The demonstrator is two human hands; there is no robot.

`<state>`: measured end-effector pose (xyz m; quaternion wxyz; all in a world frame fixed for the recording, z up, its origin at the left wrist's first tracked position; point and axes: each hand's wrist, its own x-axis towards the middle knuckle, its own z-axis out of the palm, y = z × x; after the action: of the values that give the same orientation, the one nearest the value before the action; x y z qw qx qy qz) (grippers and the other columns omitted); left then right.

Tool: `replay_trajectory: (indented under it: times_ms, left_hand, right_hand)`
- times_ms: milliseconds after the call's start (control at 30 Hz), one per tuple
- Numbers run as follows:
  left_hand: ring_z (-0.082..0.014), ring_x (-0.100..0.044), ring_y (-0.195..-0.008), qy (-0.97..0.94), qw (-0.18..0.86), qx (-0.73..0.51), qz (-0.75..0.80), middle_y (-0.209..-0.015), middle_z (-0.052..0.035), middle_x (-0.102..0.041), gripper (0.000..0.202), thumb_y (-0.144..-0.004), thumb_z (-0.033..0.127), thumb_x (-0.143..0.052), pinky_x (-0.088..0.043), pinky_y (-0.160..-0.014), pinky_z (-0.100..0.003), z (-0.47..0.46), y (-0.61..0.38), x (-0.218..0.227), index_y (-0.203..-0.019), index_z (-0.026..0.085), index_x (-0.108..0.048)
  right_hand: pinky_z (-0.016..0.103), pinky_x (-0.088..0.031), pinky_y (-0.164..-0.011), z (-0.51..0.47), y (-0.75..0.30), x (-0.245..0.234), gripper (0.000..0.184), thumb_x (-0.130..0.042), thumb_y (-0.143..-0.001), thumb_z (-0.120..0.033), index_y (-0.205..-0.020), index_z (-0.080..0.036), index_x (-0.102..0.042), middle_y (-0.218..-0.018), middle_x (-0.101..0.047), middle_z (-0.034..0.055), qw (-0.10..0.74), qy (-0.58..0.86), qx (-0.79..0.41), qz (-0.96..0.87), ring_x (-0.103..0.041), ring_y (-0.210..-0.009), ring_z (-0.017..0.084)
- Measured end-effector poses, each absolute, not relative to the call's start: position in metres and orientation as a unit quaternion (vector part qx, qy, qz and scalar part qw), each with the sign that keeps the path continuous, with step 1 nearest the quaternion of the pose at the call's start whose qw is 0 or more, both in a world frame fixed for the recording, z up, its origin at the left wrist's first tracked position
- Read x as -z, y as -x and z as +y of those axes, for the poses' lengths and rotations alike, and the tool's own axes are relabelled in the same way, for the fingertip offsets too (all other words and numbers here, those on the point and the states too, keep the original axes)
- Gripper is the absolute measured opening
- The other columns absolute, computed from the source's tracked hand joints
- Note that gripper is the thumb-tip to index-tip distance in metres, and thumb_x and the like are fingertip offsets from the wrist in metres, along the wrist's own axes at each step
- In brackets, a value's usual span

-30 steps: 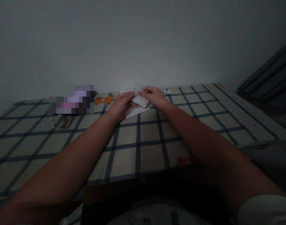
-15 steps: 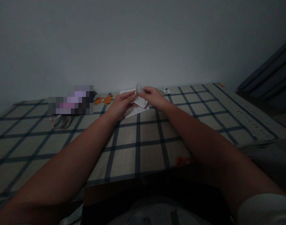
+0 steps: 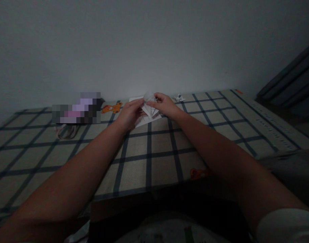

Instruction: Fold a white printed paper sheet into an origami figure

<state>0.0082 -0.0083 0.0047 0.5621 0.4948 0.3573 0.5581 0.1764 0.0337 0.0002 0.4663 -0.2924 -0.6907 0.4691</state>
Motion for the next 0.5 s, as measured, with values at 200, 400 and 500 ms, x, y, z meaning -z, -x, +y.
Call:
replay_trajectory:
  times_ms: [200, 400, 500]
  left_hand:
    - [-0.0167, -0.068, -0.078, -0.483, 0.582, -0.554, 0.349, -0.09, -0.0059, -0.073, 0.021, -0.079, 0.032, -0.071, -0.058, -0.073, -0.03, -0.0081, -0.0106, -0.0046, -0.089, 0.013, -0.072]
    - [-0.0174, -0.069, -0.076, -0.461, 0.599, -0.552, 0.351, -0.088, -0.0079, -0.075, 0.021, -0.083, 0.03, -0.064, -0.058, -0.072, -0.03, -0.0061, -0.0111, -0.0074, -0.09, 0.011, -0.072]
    - [-0.0164, -0.068, -0.073, -0.456, 0.598, -0.556, 0.355, -0.086, -0.0074, -0.075, 0.021, -0.082, 0.029, -0.064, -0.058, -0.07, -0.029, -0.0063, -0.0115, -0.0081, -0.087, 0.011, -0.073]
  right_hand:
    - [0.029, -0.045, -0.081, 0.0344, -0.1804, -0.001, 0.024, -0.07, -0.078, -0.039, -0.083, -0.017, -0.062, -0.088, -0.06, 0.0025, 0.503, 0.32, -0.325, -0.734, -0.056, -0.084, 0.015]
    - [0.027, -0.044, -0.071, 0.0357, -0.1785, 0.0035, 0.03, -0.064, -0.084, -0.044, -0.091, -0.016, -0.062, -0.085, -0.062, 0.0016, 0.475, 0.31, -0.353, -0.744, -0.055, -0.078, 0.014]
    - [0.026, -0.042, -0.069, 0.0373, -0.1764, 0.0061, 0.031, -0.062, -0.086, -0.046, -0.09, -0.016, -0.06, -0.083, -0.06, 0.0005, 0.472, 0.308, -0.347, -0.75, -0.053, -0.077, 0.014]
